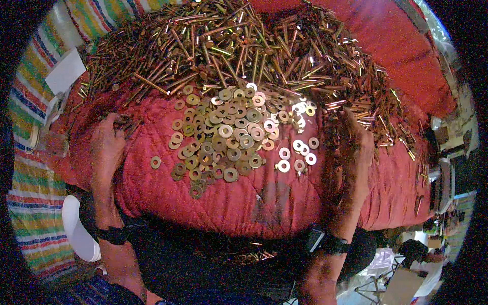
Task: The person repeatedly picks up brass-colored threaded rods and washers, threads the washers onto the rods, and places the assembled units into a white bucket. The person occasionally gathers loose parts from the lap area and continues the assembly process.
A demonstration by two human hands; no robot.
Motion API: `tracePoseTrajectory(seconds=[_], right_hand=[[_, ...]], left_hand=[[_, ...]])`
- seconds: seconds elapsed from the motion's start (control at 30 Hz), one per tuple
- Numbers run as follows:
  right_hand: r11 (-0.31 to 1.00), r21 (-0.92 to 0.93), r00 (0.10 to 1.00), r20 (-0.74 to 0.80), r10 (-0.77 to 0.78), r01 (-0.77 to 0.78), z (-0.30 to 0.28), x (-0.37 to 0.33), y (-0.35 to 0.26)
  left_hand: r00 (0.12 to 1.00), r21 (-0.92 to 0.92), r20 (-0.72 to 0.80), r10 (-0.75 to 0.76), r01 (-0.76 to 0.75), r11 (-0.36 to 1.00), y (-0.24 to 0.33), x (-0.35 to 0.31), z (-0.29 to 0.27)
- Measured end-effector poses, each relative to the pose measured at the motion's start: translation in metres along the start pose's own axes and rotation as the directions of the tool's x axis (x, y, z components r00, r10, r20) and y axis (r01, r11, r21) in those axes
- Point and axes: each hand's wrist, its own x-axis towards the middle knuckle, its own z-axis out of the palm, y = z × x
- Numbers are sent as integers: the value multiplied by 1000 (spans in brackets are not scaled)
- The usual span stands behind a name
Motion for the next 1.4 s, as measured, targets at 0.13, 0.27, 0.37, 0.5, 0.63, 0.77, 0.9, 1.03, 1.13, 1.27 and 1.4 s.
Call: tracePoseTrajectory(seconds=[0.13,0.27,0.37,0.5,0.63,0.77,0.9,1.03,1.13,1.27,1.4], right_hand=[[970,230,975,-221,-20,72,-2,-2,-30],[872,489,999,33,-5,-12,-4,-45,-73],[771,629,981,192,-32,-98,21,-73,-103],[920,364,960,176,-219,143,36,-77,-122],[932,358,952,266,-151,47,32,-72,-132],[767,514,873,472,122,-385,23,-76,-136],[528,651,836,467,289,-546,25,-80,-145],[509,656,815,550,184,-557,14,-75,-149],[663,576,833,538,133,-478,19,-70,-149],[584,652,841,532,102,-483,20,-73,-144],[623,643,838,545,36,-445,21,-83,-149]], left_hand=[[999,92,45,-7,3,996,-6,0,4],[991,-254,-127,-47,14,967,5,2,-6],[966,-811,137,-218,236,536,19,6,-31],[892,-890,451,0,451,-64,54,-14,-42],[800,-796,537,268,586,-155,79,-36,-33],[732,-761,502,461,627,-166,87,-48,-24],[687,-741,536,491,662,-116,97,-59,-19],[731,-873,478,487,459,167,115,-68,-12],[627,-775,614,480,595,213,118,-70,-12],[650,-692,551,524,706,-148,124,-73,-2],[770,-743,459,443,606,-283,128,-75,2]])
